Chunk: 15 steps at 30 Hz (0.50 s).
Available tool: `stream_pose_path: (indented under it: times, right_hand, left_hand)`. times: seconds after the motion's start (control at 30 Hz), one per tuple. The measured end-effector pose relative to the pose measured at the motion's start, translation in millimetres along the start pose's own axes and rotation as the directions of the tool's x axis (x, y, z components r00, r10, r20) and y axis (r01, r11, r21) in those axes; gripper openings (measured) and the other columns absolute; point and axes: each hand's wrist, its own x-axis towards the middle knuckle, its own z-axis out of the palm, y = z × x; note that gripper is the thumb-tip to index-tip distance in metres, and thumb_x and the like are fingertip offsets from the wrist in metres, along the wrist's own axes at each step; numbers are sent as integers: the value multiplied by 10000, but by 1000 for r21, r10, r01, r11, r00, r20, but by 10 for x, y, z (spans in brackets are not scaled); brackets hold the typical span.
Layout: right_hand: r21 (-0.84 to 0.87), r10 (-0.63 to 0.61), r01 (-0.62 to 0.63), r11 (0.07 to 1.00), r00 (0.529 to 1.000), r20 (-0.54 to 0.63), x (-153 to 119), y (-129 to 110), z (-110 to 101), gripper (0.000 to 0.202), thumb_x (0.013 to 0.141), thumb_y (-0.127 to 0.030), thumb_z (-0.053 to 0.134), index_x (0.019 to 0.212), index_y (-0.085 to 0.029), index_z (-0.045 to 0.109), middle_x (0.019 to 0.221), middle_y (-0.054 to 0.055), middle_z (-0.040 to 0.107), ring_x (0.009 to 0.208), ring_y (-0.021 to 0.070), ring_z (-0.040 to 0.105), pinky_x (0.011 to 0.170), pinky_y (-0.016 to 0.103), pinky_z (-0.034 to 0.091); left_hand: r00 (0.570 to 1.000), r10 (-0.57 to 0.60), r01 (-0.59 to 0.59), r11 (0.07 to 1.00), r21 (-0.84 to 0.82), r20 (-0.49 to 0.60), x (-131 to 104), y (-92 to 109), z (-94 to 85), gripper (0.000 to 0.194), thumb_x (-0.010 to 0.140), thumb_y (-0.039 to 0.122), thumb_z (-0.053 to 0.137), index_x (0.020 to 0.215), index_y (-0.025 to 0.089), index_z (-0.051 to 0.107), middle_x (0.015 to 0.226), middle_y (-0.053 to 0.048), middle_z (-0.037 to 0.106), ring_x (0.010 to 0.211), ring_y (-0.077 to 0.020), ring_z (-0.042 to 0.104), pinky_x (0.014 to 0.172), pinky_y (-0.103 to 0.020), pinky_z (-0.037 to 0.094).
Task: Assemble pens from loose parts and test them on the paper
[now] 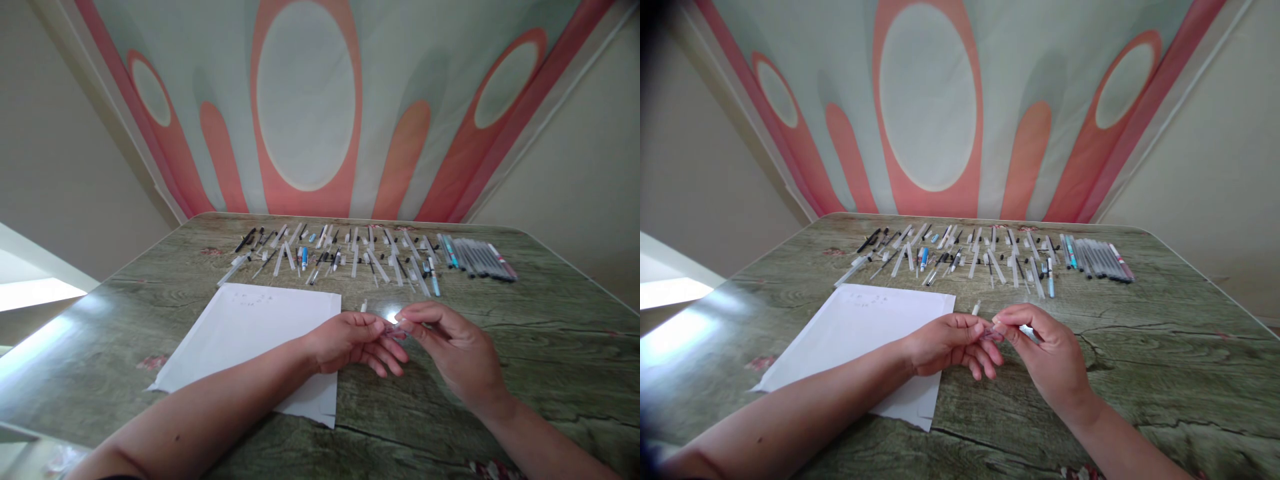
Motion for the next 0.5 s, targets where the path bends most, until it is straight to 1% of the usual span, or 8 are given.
stream_pose_path:
  times: [0.13, 0.3, 0.4, 0.5]
  right_hand:
    - [43, 33, -33, 999, 999, 0, 5, -17, -11, 28, 808, -272, 661, 834, -262, 657, 916, -4, 675, 870, 159, 624, 796, 292, 478]
    - [97, 77, -78, 992, 997, 10, 25, -70, -22, 35, 796, -288, 673, 825, -269, 672, 913, -12, 686, 866, 150, 629, 789, 273, 493]
    - [108, 105, -111, 988, 993, 61, 36, -81, -24, 47, 796, -297, 671, 835, -275, 686, 913, -16, 696, 868, 147, 634, 787, 264, 501]
    - [127, 125, -138, 982, 986, 107, 37, -81, -16, 62, 800, -306, 665, 847, -278, 693, 916, -16, 698, 876, 146, 634, 782, 257, 503]
  left_hand:
    - [998, -30, 32, 998, -53, 53, -4, 23, -1, 248, 886, 355, 531, 998, 134, 538, 994, -137, 663, 843, -214, 674, 689, -296, 485]
    - [987, -104, 118, 987, -110, 123, -16, 36, -9, 222, 890, 346, 527, 963, 136, 526, 989, -128, 663, 879, -219, 665, 714, -303, 475]
    - [986, -130, 144, 980, -137, 101, -23, 28, -12, 221, 866, 326, 572, 953, 124, 549, 950, -106, 652, 856, -189, 653, 729, -297, 464]
    - [989, -136, 142, 977, -159, 52, -29, 19, -14, 216, 837, 303, 617, 925, 110, 575, 878, -66, 620, 764, -138, 625, 717, -281, 454]
